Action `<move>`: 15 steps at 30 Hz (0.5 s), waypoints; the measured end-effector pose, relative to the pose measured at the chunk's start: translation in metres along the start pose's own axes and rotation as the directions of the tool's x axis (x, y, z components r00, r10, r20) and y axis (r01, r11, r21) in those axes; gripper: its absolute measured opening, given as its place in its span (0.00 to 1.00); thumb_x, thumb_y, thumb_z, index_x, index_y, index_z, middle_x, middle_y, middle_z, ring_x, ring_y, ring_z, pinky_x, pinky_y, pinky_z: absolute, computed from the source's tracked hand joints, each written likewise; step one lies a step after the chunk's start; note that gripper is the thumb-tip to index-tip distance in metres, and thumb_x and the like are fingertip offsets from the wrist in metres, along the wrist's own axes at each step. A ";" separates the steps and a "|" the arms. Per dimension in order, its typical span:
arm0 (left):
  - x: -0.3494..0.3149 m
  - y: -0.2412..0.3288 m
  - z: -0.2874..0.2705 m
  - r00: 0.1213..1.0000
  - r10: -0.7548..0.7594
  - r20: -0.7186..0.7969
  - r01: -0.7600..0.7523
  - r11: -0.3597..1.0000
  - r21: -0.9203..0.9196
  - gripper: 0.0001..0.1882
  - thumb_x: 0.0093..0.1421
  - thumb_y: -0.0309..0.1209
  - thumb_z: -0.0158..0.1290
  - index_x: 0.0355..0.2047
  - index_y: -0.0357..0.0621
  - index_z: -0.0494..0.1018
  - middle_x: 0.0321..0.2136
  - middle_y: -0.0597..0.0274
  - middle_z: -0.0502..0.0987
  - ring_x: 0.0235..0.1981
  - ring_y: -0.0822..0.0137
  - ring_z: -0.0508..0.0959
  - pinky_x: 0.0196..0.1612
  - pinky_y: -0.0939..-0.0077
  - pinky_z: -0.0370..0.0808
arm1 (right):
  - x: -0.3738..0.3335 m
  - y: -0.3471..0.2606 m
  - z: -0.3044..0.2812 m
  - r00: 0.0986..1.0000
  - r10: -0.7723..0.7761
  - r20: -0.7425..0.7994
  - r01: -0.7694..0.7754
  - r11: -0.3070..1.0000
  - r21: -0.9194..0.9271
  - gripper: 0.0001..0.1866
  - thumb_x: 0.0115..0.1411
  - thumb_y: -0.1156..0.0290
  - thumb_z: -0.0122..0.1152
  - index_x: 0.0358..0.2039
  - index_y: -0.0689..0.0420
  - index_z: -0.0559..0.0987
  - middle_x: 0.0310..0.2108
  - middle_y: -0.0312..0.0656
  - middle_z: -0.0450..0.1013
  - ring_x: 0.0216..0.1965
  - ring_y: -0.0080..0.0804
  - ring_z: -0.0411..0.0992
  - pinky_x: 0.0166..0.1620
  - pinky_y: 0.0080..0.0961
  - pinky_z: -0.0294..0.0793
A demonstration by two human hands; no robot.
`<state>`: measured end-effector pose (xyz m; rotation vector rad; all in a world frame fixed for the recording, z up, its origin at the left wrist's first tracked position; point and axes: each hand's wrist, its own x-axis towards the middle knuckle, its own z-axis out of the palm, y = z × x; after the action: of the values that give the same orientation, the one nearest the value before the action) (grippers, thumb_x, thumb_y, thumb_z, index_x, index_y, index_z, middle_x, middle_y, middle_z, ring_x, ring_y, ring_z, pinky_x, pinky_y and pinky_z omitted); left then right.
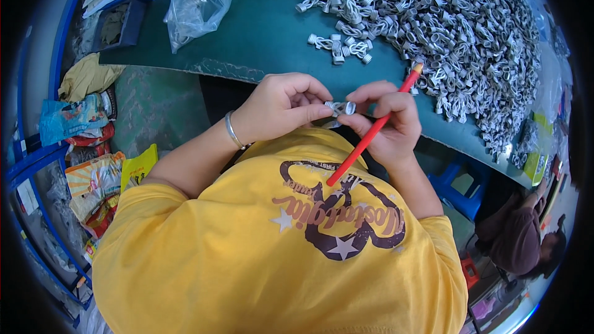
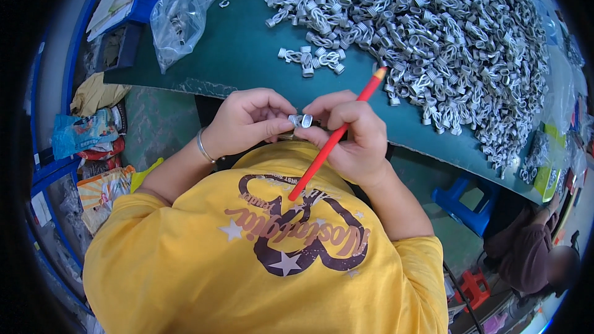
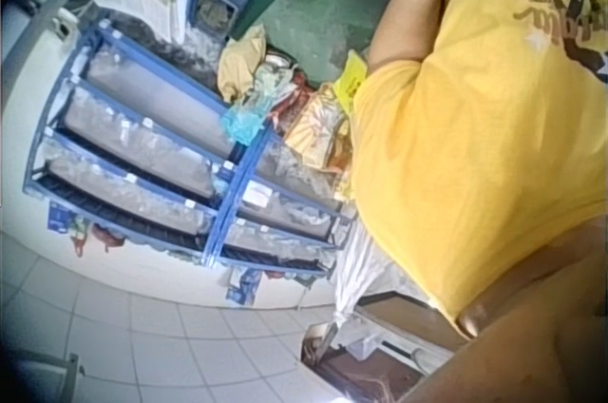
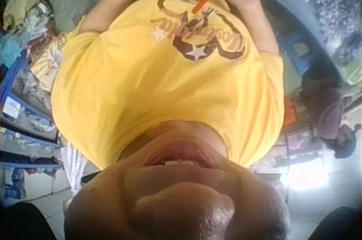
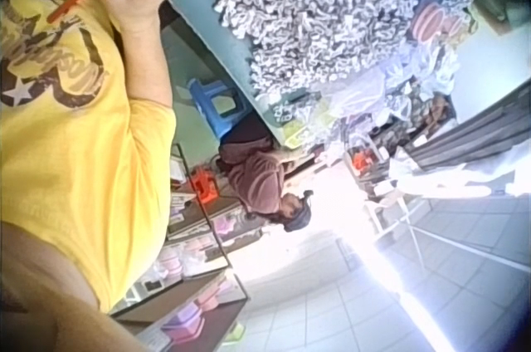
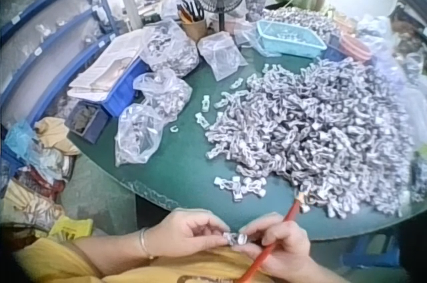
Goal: The person assembles small metal components by hand, picking them from a large pile on the table and fitting them together.
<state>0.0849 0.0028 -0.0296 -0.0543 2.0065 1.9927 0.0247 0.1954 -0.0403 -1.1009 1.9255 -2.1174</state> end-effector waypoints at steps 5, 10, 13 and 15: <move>0.022 -0.001 -0.017 0.806 0.548 -0.223 -0.288 0.692 0.662 0.10 0.49 0.21 0.57 0.33 0.37 0.73 0.33 0.59 0.71 0.24 0.72 0.73 0.27 0.82 0.69 | -0.003 0.011 0.005 0.987 0.139 0.077 -0.131 0.986 -0.108 0.17 0.45 0.81 0.68 0.22 0.59 0.64 0.31 0.45 0.73 0.27 0.27 0.71 0.30 0.19 0.71; 0.046 -0.005 -0.024 0.777 0.605 -0.177 -0.200 0.503 0.841 0.10 0.48 0.22 0.58 0.33 0.38 0.72 0.34 0.55 0.70 0.26 0.60 0.73 0.30 0.73 0.71 | 0.005 0.007 0.003 0.980 0.196 -0.031 -0.198 0.966 -0.164 0.15 0.48 0.82 0.64 0.21 0.61 0.63 0.32 0.45 0.72 0.27 0.26 0.71 0.30 0.18 0.71; 0.043 -0.005 -0.026 0.800 0.576 -0.168 -0.218 0.540 0.813 0.10 0.48 0.22 0.58 0.32 0.37 0.72 0.31 0.56 0.72 0.25 0.63 0.74 0.29 0.75 0.72 | 0.004 0.016 0.000 0.968 0.222 -0.115 -0.237 0.961 -0.141 0.13 0.51 0.82 0.62 0.24 0.61 0.64 0.33 0.45 0.72 0.28 0.21 0.70 0.30 0.16 0.70; 0.037 -0.003 -0.021 0.832 0.492 -0.255 -0.234 0.729 0.644 0.09 0.48 0.22 0.58 0.31 0.37 0.72 0.26 0.57 0.73 0.24 0.67 0.75 0.27 0.78 0.72 | 0.006 0.016 -0.001 0.935 0.297 -0.192 -0.322 0.940 -0.115 0.11 0.53 0.82 0.59 0.27 0.60 0.64 0.34 0.45 0.72 0.28 0.18 0.69 0.30 0.14 0.69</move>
<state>0.0464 -0.0110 -0.0418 0.0892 3.0609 1.5232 0.0133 0.1900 -0.0516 -0.5917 2.1882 -1.9801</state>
